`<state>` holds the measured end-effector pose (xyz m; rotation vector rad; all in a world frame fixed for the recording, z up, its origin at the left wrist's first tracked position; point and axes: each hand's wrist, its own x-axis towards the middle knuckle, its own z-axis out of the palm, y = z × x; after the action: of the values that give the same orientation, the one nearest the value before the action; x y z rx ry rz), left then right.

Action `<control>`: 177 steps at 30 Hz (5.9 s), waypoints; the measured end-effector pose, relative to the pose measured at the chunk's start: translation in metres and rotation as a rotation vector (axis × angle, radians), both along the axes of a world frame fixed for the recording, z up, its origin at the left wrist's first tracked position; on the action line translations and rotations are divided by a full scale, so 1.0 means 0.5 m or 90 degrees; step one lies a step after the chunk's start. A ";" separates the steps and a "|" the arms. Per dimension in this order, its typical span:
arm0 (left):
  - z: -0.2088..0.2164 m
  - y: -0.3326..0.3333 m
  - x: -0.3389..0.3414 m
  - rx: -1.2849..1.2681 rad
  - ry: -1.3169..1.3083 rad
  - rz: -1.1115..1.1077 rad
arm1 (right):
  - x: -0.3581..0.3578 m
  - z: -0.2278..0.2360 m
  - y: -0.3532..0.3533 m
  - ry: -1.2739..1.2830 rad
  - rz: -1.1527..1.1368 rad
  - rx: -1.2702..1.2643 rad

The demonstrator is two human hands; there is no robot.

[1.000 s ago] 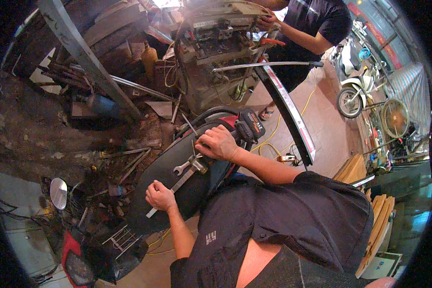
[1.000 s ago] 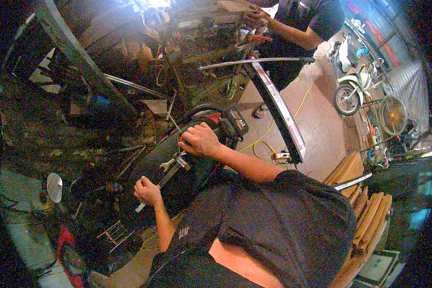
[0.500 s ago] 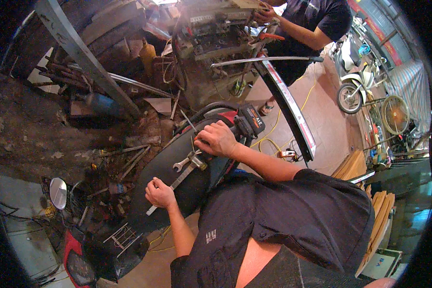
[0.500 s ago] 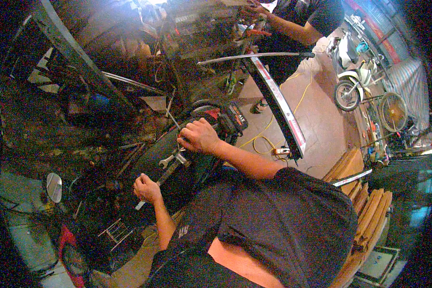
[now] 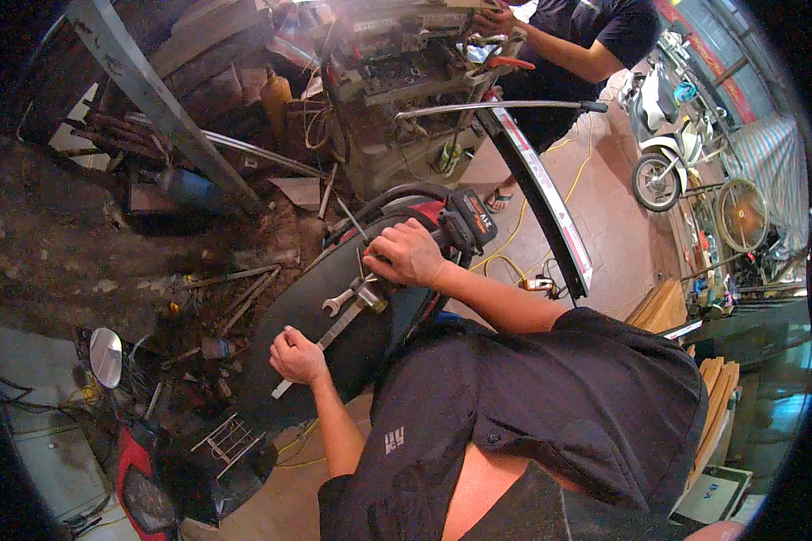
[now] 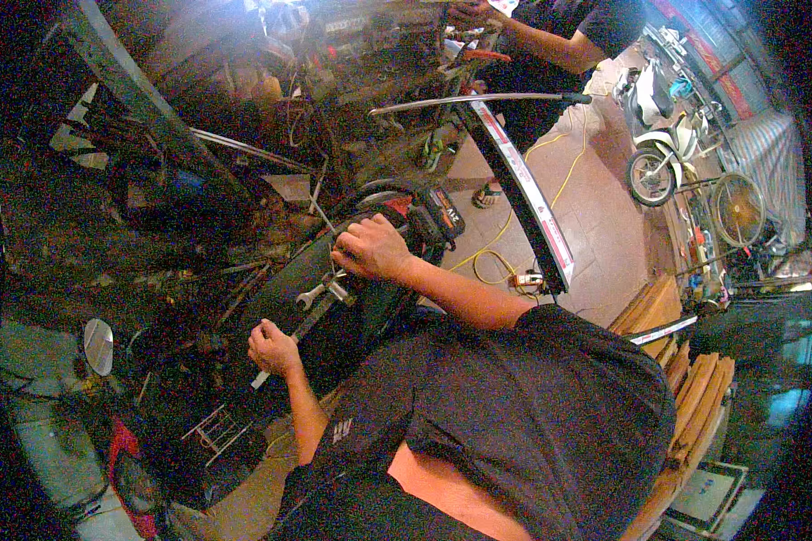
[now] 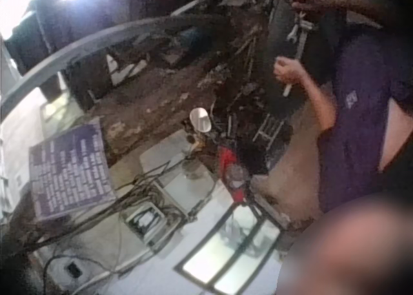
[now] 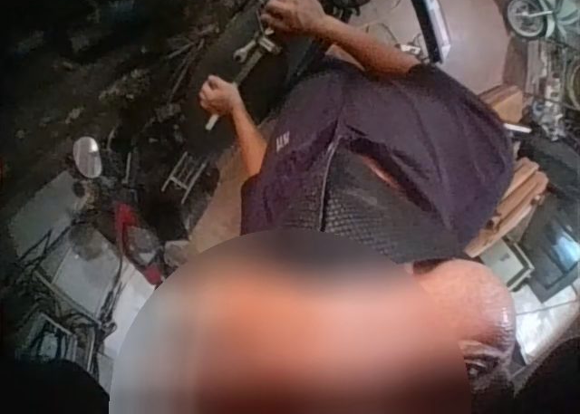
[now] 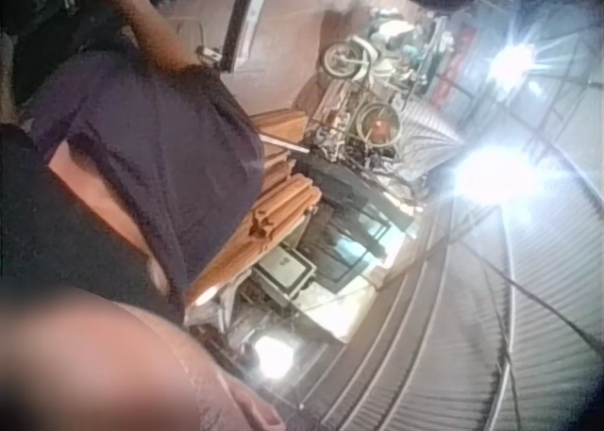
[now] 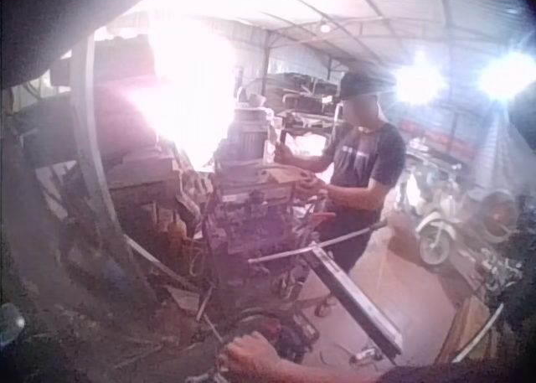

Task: The person uses a cordless impact driver to tighten or loosen fasteners on a large piece of machinery. A coworker stands nearby and assists by holding a metal bar. The person continues working on the machinery throughout the clip.

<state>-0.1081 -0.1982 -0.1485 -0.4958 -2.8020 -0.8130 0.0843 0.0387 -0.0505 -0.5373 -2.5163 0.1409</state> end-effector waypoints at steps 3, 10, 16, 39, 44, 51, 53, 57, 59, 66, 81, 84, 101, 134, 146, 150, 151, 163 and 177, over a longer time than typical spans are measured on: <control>0.000 0.000 0.000 0.000 -0.005 -0.001 | 0.000 0.001 0.000 -0.009 0.001 -0.003; 0.007 0.001 0.001 -0.002 -0.011 0.009 | -0.001 0.008 0.000 0.000 0.003 0.004; 0.008 0.002 0.002 0.000 -0.004 0.010 | 0.000 0.011 -0.002 0.015 0.009 -0.001; 0.002 0.002 0.002 0.014 0.008 0.007 | 0.002 0.005 -0.002 -0.008 0.001 -0.022; 0.004 0.001 0.003 0.022 0.001 0.005 | 0.002 0.011 -0.004 -0.006 -0.001 -0.020; 0.003 0.002 0.003 0.038 0.022 0.000 | 0.005 0.004 -0.003 -0.013 -0.003 -0.014; 0.002 0.002 0.002 0.041 0.027 -0.002 | 0.003 -0.002 -0.001 -0.015 -0.002 -0.015; 0.000 0.001 0.000 0.020 0.016 -0.003 | 0.002 0.010 0.005 -0.036 0.013 -0.056; -0.001 0.001 0.000 0.012 0.014 -0.003 | 0.017 0.033 0.002 -0.053 0.016 -0.094; 0.006 0.003 0.000 -0.017 -0.034 0.008 | 0.125 0.070 -0.024 -0.300 -0.032 0.043; 0.004 0.002 -0.008 -0.042 -0.058 0.001 | 0.143 0.153 0.082 -0.054 0.143 -0.301; -0.002 0.001 -0.012 -0.053 -0.055 0.010 | 0.147 0.206 0.098 0.106 0.210 -0.440; 0.138 0.137 -0.149 0.117 -0.231 -0.114 | 0.155 0.248 0.208 0.608 -0.039 -0.805; 0.662 0.821 0.186 0.045 0.035 -0.715 | 0.119 0.150 0.349 0.895 -0.060 -0.999; 0.686 0.879 0.215 0.032 -0.220 -0.751 | 0.107 0.147 0.373 0.824 -0.133 -1.051; 0.715 0.886 0.243 0.046 -0.298 -0.809 | 0.103 0.145 0.370 0.834 -0.128 -1.051; 0.720 0.887 0.249 0.026 -0.269 -0.834 | 0.100 0.147 0.370 0.833 -0.136 -1.033; 0.699 0.882 0.238 -0.087 -0.201 -0.829 | 0.092 0.152 0.378 0.819 -0.138 -1.039; 0.669 0.871 0.226 -0.013 -0.231 -0.792 | 0.093 0.156 0.383 0.862 -0.135 -1.035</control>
<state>0.0051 0.2372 0.1858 -2.3813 -2.5295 -1.0903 0.1309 0.2301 0.0276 -0.8022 -0.5934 1.7661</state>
